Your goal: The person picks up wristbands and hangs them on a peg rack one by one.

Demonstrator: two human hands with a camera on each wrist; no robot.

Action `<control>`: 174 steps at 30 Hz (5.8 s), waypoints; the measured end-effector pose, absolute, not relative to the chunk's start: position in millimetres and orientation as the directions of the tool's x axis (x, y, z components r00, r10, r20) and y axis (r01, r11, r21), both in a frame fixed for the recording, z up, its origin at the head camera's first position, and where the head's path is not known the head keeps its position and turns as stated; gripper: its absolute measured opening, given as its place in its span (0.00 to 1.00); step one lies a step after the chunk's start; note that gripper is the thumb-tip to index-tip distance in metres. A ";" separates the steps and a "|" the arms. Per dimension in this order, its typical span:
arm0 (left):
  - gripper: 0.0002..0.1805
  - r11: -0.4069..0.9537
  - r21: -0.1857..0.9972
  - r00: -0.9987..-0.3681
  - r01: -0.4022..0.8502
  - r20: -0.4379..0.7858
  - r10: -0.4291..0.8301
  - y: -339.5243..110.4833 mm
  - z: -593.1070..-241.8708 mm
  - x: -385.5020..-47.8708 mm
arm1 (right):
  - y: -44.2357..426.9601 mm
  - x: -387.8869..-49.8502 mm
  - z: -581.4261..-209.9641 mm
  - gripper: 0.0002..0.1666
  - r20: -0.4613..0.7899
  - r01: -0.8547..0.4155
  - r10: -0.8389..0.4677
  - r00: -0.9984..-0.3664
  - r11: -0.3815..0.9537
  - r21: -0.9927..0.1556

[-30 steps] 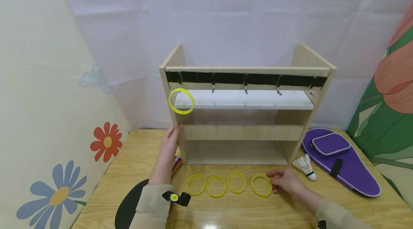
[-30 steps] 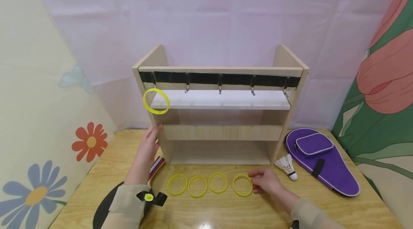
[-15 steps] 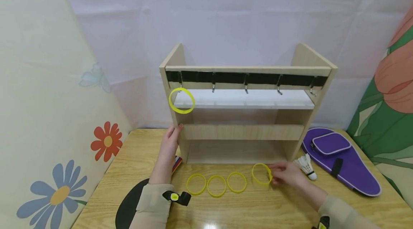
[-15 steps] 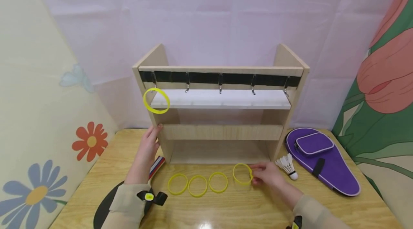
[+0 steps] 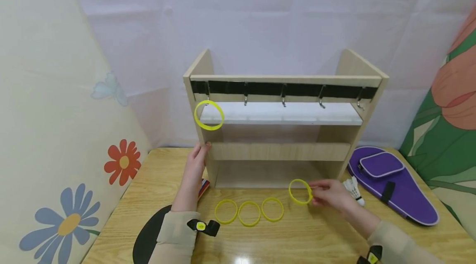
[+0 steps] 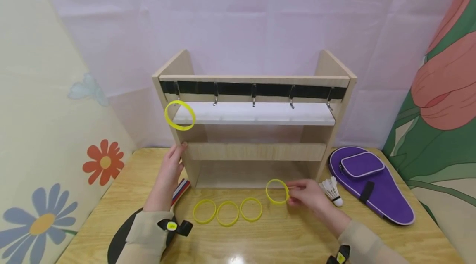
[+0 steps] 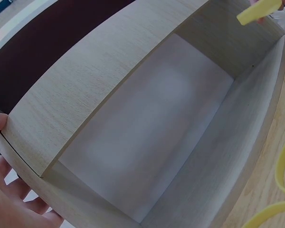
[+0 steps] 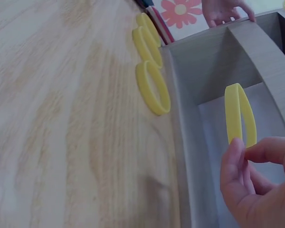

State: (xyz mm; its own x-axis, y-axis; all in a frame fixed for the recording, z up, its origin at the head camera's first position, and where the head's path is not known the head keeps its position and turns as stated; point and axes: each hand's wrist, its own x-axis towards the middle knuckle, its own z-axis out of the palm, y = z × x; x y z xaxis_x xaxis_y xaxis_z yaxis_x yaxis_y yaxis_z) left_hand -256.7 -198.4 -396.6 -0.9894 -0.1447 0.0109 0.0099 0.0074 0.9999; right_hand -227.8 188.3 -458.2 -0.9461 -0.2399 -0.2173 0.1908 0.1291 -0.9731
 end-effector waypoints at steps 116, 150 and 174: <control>0.28 0.012 1.000 -0.989 -0.014 -0.012 -0.150 -198.2 -395.1 -255.2 | 61.2 -226.1 -289.2 0.20 0.067 0.038 -0.210 -0.975 -0.460 -0.887; 0.29 0.018 1.000 -0.988 -0.013 -0.010 -0.153 -198.6 -396.8 -256.3 | 33.7 -246.5 -298.4 0.18 0.034 0.039 -0.125 -0.992 -0.534 -0.844; 0.28 0.008 1.000 -0.988 0.001 0.002 -0.156 -200.3 -399.0 -257.4 | 31.8 -245.5 -300.8 0.22 0.029 0.055 -0.175 -0.984 -0.459 -0.887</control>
State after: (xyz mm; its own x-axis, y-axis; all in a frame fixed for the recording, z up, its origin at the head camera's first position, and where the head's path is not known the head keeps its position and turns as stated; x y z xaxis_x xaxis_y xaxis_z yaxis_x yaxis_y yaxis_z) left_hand -257.4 -200.3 -399.0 -0.9878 -0.1559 0.0025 0.0012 0.0083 1.0000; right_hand -245.5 31.8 -300.8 -0.9842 -0.1749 0.0292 0.0552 -0.4589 -0.8868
